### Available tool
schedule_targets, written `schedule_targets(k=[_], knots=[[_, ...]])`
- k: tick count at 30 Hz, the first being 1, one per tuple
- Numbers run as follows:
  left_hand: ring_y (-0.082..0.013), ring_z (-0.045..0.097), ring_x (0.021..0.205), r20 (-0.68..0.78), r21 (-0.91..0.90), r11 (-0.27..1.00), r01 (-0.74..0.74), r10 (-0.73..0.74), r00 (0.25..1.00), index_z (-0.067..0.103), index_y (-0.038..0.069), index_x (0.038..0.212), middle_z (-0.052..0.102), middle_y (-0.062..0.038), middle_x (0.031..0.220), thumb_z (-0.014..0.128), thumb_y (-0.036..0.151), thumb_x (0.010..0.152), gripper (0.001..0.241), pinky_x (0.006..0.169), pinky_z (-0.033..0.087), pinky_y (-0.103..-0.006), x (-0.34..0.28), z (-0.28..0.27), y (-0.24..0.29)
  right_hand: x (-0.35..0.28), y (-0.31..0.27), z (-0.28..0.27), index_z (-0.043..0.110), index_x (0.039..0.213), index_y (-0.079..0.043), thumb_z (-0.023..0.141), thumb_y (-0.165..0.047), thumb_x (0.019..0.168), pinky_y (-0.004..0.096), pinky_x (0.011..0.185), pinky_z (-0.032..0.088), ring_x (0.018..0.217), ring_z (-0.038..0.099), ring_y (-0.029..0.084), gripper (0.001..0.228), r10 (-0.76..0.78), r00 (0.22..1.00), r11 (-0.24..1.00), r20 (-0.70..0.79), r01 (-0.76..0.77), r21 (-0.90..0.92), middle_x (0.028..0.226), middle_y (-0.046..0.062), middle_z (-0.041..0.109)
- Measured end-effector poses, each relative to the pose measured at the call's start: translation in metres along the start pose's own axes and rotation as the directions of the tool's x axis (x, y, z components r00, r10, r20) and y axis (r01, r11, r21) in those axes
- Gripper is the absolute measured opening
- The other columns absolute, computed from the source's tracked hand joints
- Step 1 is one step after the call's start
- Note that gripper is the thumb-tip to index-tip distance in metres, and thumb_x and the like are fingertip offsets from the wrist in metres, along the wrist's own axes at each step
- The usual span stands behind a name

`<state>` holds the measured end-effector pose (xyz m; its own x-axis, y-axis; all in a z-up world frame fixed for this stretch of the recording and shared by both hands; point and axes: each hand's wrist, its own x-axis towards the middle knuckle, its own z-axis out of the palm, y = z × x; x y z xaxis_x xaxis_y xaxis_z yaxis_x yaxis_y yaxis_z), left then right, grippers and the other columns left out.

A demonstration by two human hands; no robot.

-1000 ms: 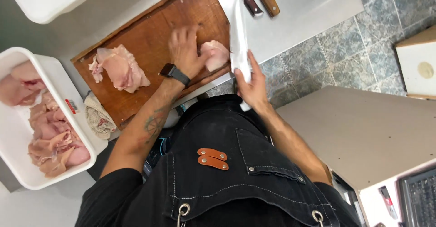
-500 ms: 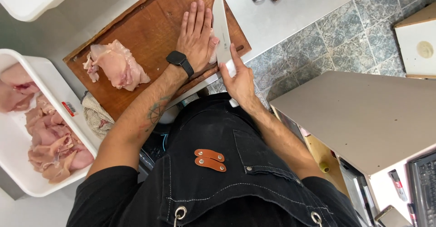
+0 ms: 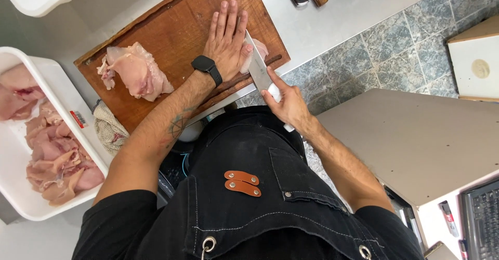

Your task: Trimming and slicing raw chicken breasts on a wooden cutting board using a chef's knife

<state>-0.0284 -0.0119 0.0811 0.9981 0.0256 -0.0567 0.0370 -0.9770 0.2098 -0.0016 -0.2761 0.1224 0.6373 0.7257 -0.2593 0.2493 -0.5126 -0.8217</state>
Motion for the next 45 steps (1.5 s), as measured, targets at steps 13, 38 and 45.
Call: schedule_targets(k=[13,38,45], knots=[[-0.0454,-0.007,0.166,0.033,-0.086,0.995,0.047,-0.044,0.998,0.011,-0.002,0.177,-0.004,-0.025,0.180,0.041,0.043,0.123,0.077,0.139,0.000,-0.0594,-0.005,-0.002,-0.012,-0.030,-0.016,-0.004,0.037,0.170,-0.008,0.061,-0.036,0.110,0.032,0.035,0.049,0.031,0.036,0.010,0.070,-0.032,0.995,0.985,0.099,0.048,-0.168,0.049,0.003,0.059],[-0.0398,0.071,0.087,-0.080,-0.463,0.851,0.247,-0.318,0.945,0.080,0.013,0.095,0.076,-0.016,0.099,0.062,0.052,0.100,0.043,0.075,0.051,-0.0565,-0.004,0.025,0.029,-0.092,-0.066,-0.232,0.071,0.144,-0.004,0.079,-0.016,0.092,0.035,0.095,0.060,0.110,0.075,0.024,0.054,0.230,0.971,0.917,0.062,-0.195,-0.349,0.135,0.014,0.078],[-0.0133,0.074,0.098,-0.039,-0.976,0.174,0.129,-0.726,0.686,0.076,0.016,0.121,0.080,-0.002,0.116,0.082,0.040,0.092,0.038,0.082,0.062,-0.0301,-0.075,-0.043,0.019,0.084,-0.025,-0.207,0.069,0.145,0.002,0.067,-0.029,0.111,0.038,0.099,0.052,0.111,0.070,0.030,0.046,-0.387,0.887,0.810,0.251,0.457,-0.368,0.129,0.018,0.074]])
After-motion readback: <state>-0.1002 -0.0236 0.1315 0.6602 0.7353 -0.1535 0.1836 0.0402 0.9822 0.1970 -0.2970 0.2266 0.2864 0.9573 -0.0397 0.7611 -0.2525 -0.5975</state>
